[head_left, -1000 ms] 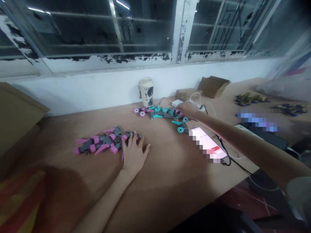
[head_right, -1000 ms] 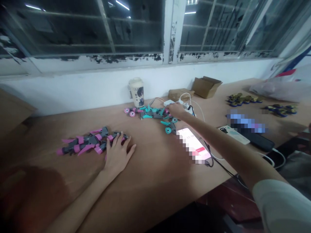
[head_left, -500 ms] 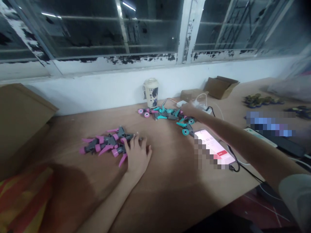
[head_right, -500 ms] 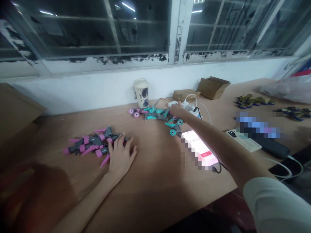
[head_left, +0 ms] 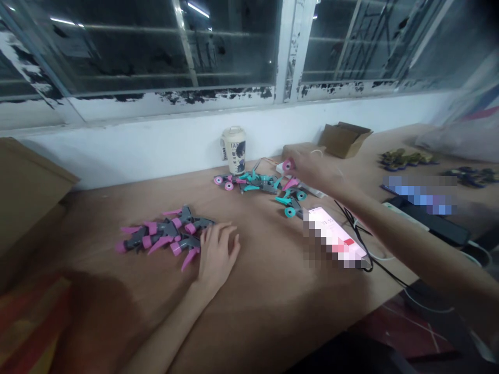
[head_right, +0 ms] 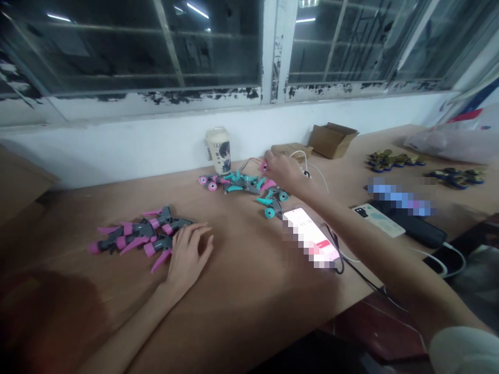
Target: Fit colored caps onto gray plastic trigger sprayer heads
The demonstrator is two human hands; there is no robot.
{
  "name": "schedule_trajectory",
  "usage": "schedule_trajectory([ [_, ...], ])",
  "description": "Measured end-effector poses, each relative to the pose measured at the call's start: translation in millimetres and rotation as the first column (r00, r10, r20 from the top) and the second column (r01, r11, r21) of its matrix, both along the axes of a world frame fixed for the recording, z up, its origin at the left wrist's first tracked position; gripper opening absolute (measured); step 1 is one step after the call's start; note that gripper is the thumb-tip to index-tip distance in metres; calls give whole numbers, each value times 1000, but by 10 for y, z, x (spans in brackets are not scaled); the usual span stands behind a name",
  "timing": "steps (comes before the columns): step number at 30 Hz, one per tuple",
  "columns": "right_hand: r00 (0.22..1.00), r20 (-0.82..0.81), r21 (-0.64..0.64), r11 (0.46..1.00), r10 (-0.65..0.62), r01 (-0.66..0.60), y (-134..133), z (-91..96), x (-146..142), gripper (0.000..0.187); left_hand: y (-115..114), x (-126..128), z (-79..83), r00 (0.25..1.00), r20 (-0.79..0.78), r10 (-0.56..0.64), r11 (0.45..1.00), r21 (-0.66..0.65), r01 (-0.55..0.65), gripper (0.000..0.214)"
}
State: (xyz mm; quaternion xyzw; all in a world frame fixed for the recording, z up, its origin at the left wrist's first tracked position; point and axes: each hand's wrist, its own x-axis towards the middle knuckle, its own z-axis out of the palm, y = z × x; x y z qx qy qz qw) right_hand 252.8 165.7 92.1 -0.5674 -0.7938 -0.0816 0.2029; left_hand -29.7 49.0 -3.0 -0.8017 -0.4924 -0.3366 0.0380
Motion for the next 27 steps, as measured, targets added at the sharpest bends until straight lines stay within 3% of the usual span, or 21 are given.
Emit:
schedule_trajectory([
  [2, 995, -36, -54, 994, 96, -98, -295, -10, -150, 29, -59, 58, -13, 979, 201, -43, 986, -147, 73, 16],
  [4, 915, -254, -203, 908, 314, -367, -579, -137, -364, 28, -114, 124, -28, 896, 445, -5, 927, -335, 171, 20],
  [7, 771, -526, -245, 804, 359, -542, -889, -441, -681, 31, -133, 181, -28, 709, 695, 122, 784, -506, 361, 27],
  [10, 716, -625, -213, 815, 311, -539, -1036, -685, -872, 32, -71, 154, 8, 636, 758, 147, 669, -549, 501, 27],
  [13, 695, -646, -178, 822, 317, -541, -1089, -807, -942, 31, 3, 86, 68, 639, 755, 150, 530, -607, 592, 26],
  [16, 685, -647, -120, 842, 335, -526, -1125, -886, -952, 31, 36, 38, 135, 680, 712, 175, 443, -674, 592, 26],
  [21, 667, -644, -39, 855, 373, -516, -1191, -996, -947, 32, 38, 16, 197, 746, 657, 107, 360, -725, 587, 22],
  [27, 630, -668, -15, 840, 396, -543, -1232, -1033, -942, 33, 62, 5, 157, 750, 654, 101, 322, -735, 597, 21],
])
